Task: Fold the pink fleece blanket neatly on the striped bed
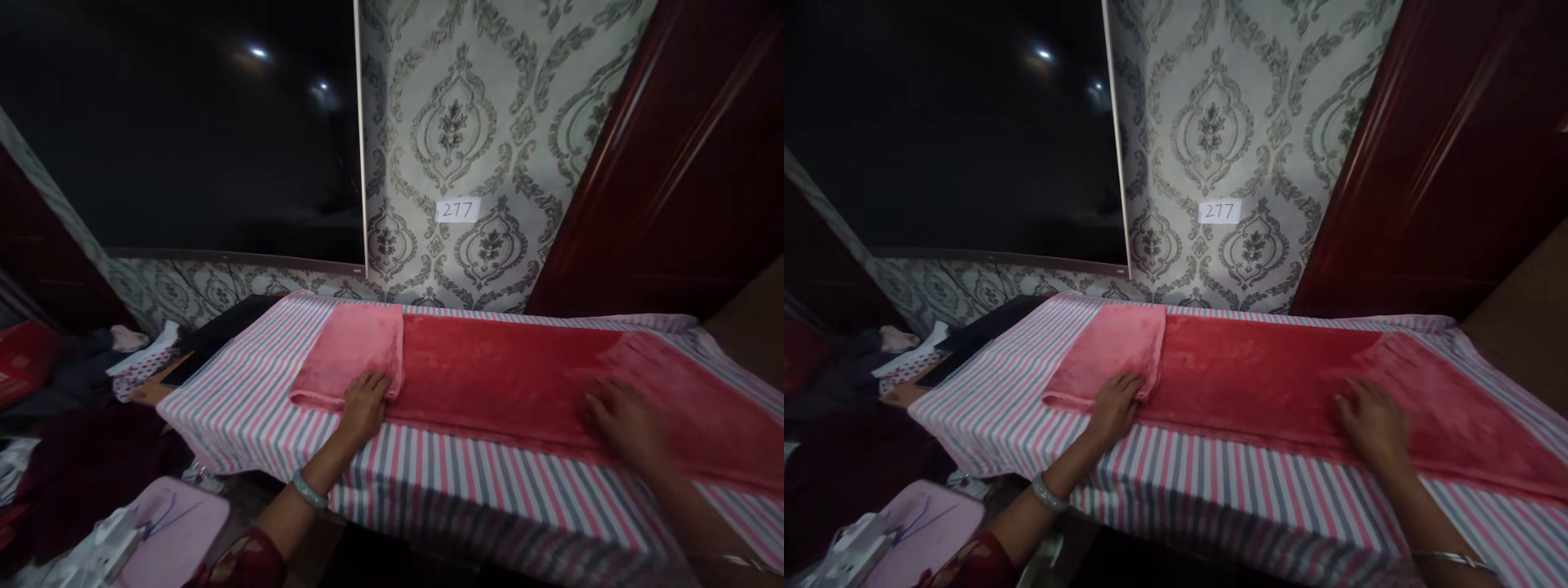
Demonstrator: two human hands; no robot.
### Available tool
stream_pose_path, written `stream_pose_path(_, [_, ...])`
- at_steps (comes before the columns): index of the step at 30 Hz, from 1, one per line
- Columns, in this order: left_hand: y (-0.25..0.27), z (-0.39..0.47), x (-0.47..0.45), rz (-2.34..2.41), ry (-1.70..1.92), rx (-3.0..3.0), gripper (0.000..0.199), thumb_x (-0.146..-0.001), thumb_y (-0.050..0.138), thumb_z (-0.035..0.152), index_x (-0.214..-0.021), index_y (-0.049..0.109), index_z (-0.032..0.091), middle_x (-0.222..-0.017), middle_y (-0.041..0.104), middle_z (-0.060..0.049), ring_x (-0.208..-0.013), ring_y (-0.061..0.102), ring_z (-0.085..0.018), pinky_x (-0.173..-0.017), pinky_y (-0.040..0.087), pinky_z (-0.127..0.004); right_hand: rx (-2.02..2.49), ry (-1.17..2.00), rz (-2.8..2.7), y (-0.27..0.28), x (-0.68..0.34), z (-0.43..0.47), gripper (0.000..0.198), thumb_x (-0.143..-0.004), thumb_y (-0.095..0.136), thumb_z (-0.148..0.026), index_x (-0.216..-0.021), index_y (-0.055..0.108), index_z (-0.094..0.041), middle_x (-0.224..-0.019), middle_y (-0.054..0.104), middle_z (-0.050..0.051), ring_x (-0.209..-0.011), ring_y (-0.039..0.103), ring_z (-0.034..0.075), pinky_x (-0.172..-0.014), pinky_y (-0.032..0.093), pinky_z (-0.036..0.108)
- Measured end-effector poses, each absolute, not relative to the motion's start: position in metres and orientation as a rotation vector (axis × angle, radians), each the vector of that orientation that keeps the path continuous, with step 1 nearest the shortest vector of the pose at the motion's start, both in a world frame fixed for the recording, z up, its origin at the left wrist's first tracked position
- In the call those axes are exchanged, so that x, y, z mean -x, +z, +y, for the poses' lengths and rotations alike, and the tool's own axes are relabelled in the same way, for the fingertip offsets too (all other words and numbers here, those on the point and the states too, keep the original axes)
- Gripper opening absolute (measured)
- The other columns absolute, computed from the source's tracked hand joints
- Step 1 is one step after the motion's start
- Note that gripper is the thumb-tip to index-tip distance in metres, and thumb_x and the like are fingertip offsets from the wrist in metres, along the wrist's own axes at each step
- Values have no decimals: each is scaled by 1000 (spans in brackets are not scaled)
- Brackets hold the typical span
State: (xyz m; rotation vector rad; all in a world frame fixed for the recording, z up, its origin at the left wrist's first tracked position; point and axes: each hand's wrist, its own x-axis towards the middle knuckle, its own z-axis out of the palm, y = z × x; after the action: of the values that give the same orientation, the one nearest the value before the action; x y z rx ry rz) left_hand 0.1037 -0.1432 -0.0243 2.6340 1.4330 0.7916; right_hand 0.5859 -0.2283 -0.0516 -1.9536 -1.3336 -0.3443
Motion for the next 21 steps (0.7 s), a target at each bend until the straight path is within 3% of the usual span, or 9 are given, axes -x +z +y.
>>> stream_pose_path(2, [-30,-143,-104,1440,842,-2625,48,-81,53,8,-126,66,20,-133,65,-12,-127,54,-30,-108,41,-50,1784,-134,-1354,-36,-551,-206,52,-81,49,-51,-116,69,-18,-123,67,23,-118,62,36,-104,46,52])
stream_pose_path(7, [-37,-143,-103,1433,877,-2646,49,-82,53,9,-128,65,19,-136,64,-13,-128,54,-30,-110,40,-50,1388,707,-1184,-12,-431,-133,62,-73,65,-51,-127,62,-22,-118,70,13,-91,70,27,-78,59,42])
stream_pose_path(11, [-37,-143,-103,1447,836,-2643,49,-80,54,9,-126,67,17,-135,65,-15,-126,55,-32,-108,41,-52,1256,1093,-1002,1,-357,-83,61,-78,70,-35,-135,54,-22,-108,70,10,-82,69,18,-72,59,32])
stream_pose_path(15, [-39,-141,-103,1453,854,-2647,51,-79,53,8,-127,67,21,-133,66,-13,-125,57,-31,-106,43,-52,1313,1261,-886,9,-318,-46,59,-85,60,-19,-142,45,-23,-98,69,5,-76,68,13,-73,58,27])
stream_pose_path(21, [-48,-137,-102,1422,924,-2678,53,-77,52,7,-124,68,22,-131,68,-12,-121,60,-30,-104,46,-50,1365,1251,-941,4,-288,-4,57,-80,65,-17,-135,53,-20,-80,71,1,-62,63,14,-71,58,32])
